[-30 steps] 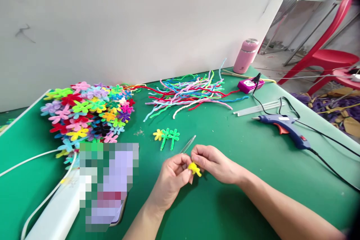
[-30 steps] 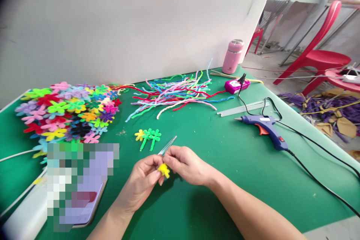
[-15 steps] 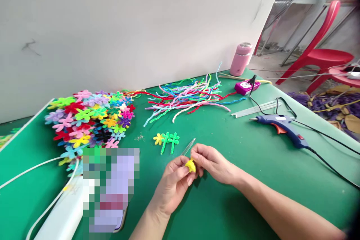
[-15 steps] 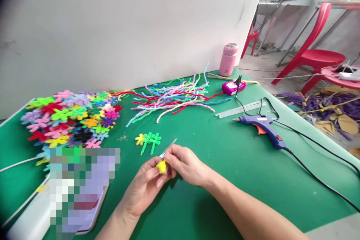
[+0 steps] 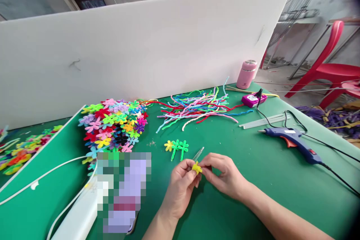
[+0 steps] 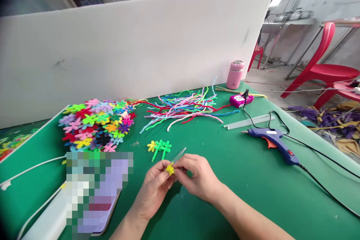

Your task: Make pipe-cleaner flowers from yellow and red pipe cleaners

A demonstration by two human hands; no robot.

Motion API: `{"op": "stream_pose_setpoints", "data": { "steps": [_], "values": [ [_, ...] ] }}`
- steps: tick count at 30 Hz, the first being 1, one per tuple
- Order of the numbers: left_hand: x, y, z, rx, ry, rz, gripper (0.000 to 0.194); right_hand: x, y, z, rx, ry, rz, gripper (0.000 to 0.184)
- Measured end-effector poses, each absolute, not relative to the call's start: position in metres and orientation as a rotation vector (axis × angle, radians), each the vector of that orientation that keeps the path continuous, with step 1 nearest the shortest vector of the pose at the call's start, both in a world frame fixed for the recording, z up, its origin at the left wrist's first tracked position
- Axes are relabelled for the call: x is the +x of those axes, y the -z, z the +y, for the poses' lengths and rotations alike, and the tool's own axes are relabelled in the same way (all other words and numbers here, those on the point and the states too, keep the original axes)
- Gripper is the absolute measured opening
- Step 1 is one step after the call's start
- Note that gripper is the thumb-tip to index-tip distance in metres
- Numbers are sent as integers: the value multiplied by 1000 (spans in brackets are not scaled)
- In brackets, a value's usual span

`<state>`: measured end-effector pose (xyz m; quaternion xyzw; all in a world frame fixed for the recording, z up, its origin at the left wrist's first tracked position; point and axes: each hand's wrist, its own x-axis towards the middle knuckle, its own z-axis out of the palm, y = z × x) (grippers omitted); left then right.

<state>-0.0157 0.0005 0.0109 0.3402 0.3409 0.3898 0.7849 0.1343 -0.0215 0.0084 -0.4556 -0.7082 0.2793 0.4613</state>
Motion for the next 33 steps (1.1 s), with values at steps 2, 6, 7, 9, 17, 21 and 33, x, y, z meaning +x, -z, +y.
{"op": "stream_pose_setpoints", "data": {
  "steps": [2, 6, 7, 9, 17, 21, 33],
  "values": [
    [-16, -11, 0, 817, -862, 774, 15, 133, -9, -22, -1123, -578, -1809, 13],
    [-16, -13, -1, 930, -922, 835, 15, 127, -12, -22, -1170, -516, -1783, 16],
    [-16, -13, -1, 939, -936, 837, 14, 125, -13, -22, -1192, -525, -1757, 16],
    [-17, -13, -2, 972, -971, 852, 12, 121, -13, -22, -1238, -536, -1719, 17],
    [-24, -14, -2, 1078, -964, 849, 11, 127, -22, -20, -1143, -565, -1830, 20],
    [-23, -19, -2, 879, -902, 670, 7, 132, -30, -19, -1131, -675, -1880, 11],
    [-22, -19, -2, 529, -825, 478, 10, 122, -28, -17, -1035, -1264, -1411, 21]
  ]
}}
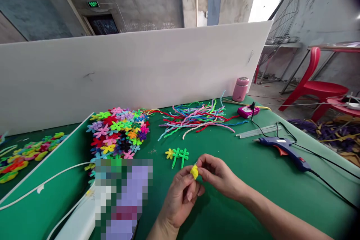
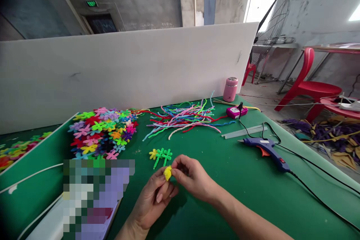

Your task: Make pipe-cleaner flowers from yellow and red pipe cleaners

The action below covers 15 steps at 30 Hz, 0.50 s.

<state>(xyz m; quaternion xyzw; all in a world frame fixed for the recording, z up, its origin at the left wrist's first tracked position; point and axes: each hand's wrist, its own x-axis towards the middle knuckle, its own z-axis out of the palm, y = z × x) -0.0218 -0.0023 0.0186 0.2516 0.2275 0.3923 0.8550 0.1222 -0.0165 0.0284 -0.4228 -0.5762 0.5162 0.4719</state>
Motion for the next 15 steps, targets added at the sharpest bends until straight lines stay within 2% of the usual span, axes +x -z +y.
{"op": "stream_pose_setpoints", "data": {
  "steps": [8, 15],
  "values": [
    [-23, -16, -2, 494, -815, 392, 15, 116, -19, -19, -904, -1402, -1292, 25],
    [-20, -17, -4, 418, -792, 369, 15, 120, -23, -16, -1001, -1199, -1470, 14]
  ]
}}
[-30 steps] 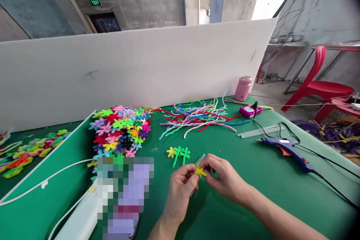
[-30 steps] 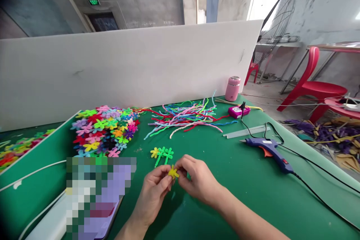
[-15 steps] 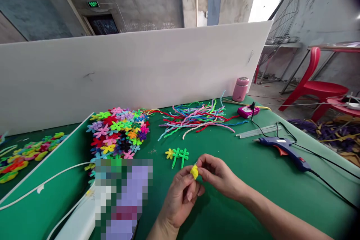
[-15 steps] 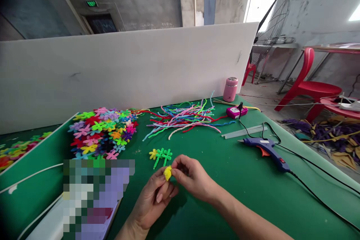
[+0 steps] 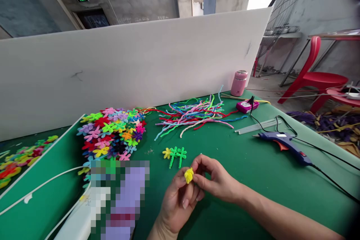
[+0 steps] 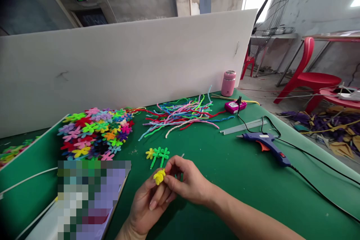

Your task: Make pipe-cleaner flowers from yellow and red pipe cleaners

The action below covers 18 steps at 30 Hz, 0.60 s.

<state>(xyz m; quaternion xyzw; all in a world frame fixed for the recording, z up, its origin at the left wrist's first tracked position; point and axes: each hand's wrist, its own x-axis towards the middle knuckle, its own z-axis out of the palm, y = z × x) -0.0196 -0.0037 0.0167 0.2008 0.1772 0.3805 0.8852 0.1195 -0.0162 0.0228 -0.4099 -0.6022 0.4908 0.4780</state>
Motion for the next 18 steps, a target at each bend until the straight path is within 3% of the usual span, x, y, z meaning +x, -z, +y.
{"op": "stream_pose_setpoints", "data": {
  "steps": [11, 18],
  "values": [
    [-18, -18, -3, 302, -748, 487, 11, 105, -18, -11, -1031, -1070, -1393, 19],
    [-19, -15, 3, 339, -749, 466, 6, 105, -18, -6, -996, -1286, -1282, 18]
  ]
}}
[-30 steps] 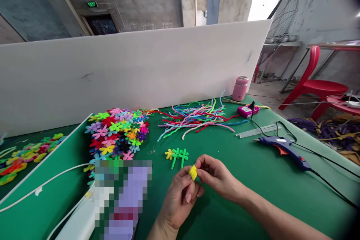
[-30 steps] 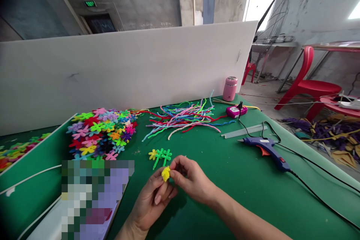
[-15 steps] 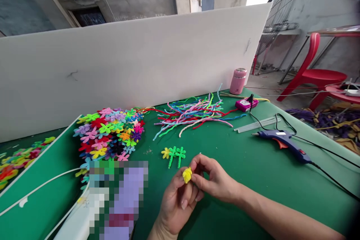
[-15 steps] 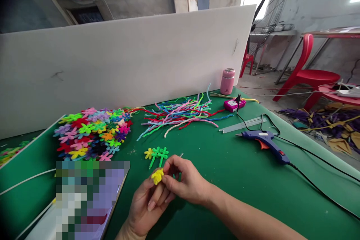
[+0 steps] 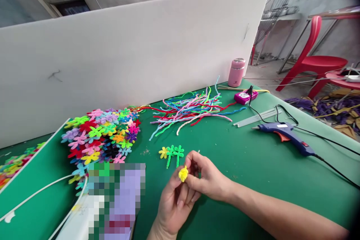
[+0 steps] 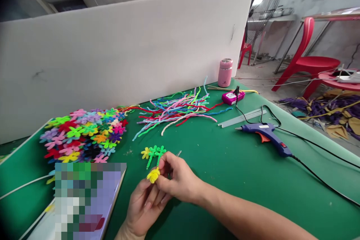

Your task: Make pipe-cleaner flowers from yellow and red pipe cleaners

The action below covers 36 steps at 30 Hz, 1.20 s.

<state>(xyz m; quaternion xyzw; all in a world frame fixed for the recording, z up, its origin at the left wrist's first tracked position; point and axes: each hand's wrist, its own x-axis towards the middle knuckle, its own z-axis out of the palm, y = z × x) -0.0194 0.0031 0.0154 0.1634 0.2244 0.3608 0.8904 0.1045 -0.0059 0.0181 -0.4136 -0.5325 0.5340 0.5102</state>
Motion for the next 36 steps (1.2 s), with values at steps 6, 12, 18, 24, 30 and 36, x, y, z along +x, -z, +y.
{"op": "stream_pose_setpoints", "data": {
  "steps": [6, 12, 18, 24, 30, 36],
  "values": [
    [-24, -11, 7, 452, -769, 449, 7, 125, -24, -4, -977, -1348, -1435, 14],
    [-18, -9, 3, 497, -760, 465, 8, 142, -23, -10, -1026, -1219, -1529, 13],
    [-15, -3, 2, 538, -717, 453, 8, 144, -5, -14, -932, -981, -1603, 13],
    [-14, -2, 0, 555, -580, 492, 8, 151, -2, -18, -920, -964, -1720, 10],
    [-16, -5, 2, 586, -425, 548, 9, 151, -7, -25, -875, -1330, -1657, 9],
    [-21, -2, 3, 664, -329, 572, 14, 148, -8, -27, -868, -1530, -1590, 12]
  ]
}}
